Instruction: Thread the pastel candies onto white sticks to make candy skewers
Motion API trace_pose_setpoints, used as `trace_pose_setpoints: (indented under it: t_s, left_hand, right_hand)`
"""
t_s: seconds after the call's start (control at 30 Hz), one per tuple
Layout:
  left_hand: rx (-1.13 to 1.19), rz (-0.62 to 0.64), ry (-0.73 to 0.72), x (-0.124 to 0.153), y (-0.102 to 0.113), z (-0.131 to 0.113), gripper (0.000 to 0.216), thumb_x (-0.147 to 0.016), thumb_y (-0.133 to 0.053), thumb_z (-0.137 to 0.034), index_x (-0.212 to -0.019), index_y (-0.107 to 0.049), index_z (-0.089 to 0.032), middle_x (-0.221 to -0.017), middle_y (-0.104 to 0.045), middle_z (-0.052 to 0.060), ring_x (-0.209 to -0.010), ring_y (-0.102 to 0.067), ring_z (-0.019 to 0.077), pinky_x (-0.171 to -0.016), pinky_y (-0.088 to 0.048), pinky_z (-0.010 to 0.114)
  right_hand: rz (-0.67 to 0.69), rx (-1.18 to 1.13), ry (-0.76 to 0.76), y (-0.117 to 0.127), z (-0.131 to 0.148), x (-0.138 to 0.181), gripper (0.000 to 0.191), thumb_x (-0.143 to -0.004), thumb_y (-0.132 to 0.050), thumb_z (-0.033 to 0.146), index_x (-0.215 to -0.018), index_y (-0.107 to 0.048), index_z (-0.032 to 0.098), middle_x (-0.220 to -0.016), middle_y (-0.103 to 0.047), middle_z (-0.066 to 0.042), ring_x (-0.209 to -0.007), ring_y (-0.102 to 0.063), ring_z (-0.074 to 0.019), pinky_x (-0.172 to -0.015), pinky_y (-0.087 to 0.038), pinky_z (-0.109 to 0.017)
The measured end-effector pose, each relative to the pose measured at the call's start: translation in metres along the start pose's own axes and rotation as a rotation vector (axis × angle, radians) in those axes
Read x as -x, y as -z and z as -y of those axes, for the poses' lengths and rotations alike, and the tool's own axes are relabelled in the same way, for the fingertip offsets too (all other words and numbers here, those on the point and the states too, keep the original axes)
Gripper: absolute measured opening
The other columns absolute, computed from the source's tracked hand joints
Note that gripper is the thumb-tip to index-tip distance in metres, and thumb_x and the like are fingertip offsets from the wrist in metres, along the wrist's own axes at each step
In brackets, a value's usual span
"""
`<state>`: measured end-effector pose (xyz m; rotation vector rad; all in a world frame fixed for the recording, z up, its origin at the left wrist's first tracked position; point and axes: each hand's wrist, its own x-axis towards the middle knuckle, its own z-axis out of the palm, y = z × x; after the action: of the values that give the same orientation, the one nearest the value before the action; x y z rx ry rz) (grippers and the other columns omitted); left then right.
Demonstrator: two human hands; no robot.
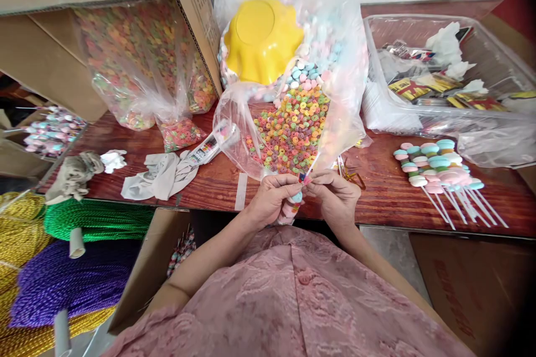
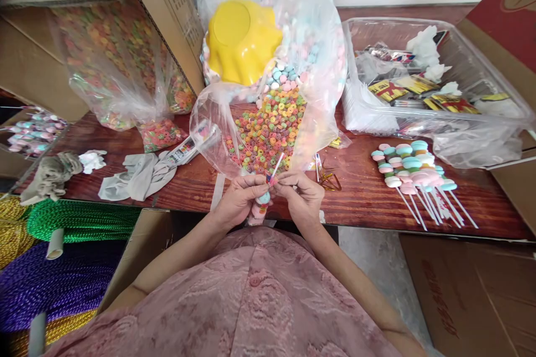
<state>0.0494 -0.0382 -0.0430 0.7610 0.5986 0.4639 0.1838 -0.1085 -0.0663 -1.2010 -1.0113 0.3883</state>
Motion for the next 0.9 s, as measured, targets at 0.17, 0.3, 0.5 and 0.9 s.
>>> trace_pose_setpoints:
  t_s: [0.17,0.3,0.5,0.9]
  left_hand:
    - [-0.066,0.039,0.068,0.002,0.011,-0.008,0.038,-0.057,-0.089,-0.04,-0.074,-0.072,-0.01,-0.07,-0.069,0.006,-0.056,-0.063,0.0111,-0.05,-0.052,0.022]
    - [-0.111,0.008,0.062,0.003,0.014,-0.008,0.035,-0.058,-0.086,-0.038,-0.074,-0.071,-0.011,-0.065,-0.067,0.004,-0.05,-0.057,0.0085,-0.046,-0.046,0.02]
    - [-0.514,0.096,-0.093,0.007,0.011,-0.006,0.019,-0.077,-0.068,-0.032,-0.071,-0.066,-0.014,-0.057,-0.052,-0.004,-0.043,-0.041,0.0038,-0.043,-0.03,0.018]
    - [-1.141,0.336,-0.489,0.023,0.01,-0.021,0.023,-0.088,-0.05,-0.014,-0.071,-0.065,-0.018,-0.075,-0.065,0.007,-0.077,-0.058,0.0178,-0.076,-0.042,0.03]
  right_hand:
    - [0.019,-0.247,-0.338,0.007,-0.008,-0.003,0.01,-0.067,-0.079,0.017,-0.068,-0.07,0.023,-0.075,-0.071,0.001,-0.068,-0.065,-0.0141,-0.067,-0.054,-0.029]
    - [0.159,-0.134,-0.388,0.015,-0.01,-0.011,0.007,-0.068,-0.077,0.02,-0.066,-0.07,0.021,-0.07,-0.07,0.0,-0.064,-0.062,-0.0139,-0.064,-0.052,-0.028]
    - [0.632,0.038,-0.325,0.023,0.006,-0.034,0.015,-0.076,-0.068,0.027,-0.086,-0.077,0.02,-0.084,-0.076,-0.004,-0.078,-0.069,-0.018,-0.075,-0.055,-0.03]
    - [0.925,-0.202,-0.665,0.046,0.006,-0.055,0.034,-0.083,-0.071,0.049,-0.096,-0.078,0.018,-0.073,-0.075,-0.003,-0.057,-0.066,-0.0128,-0.053,-0.052,-0.023]
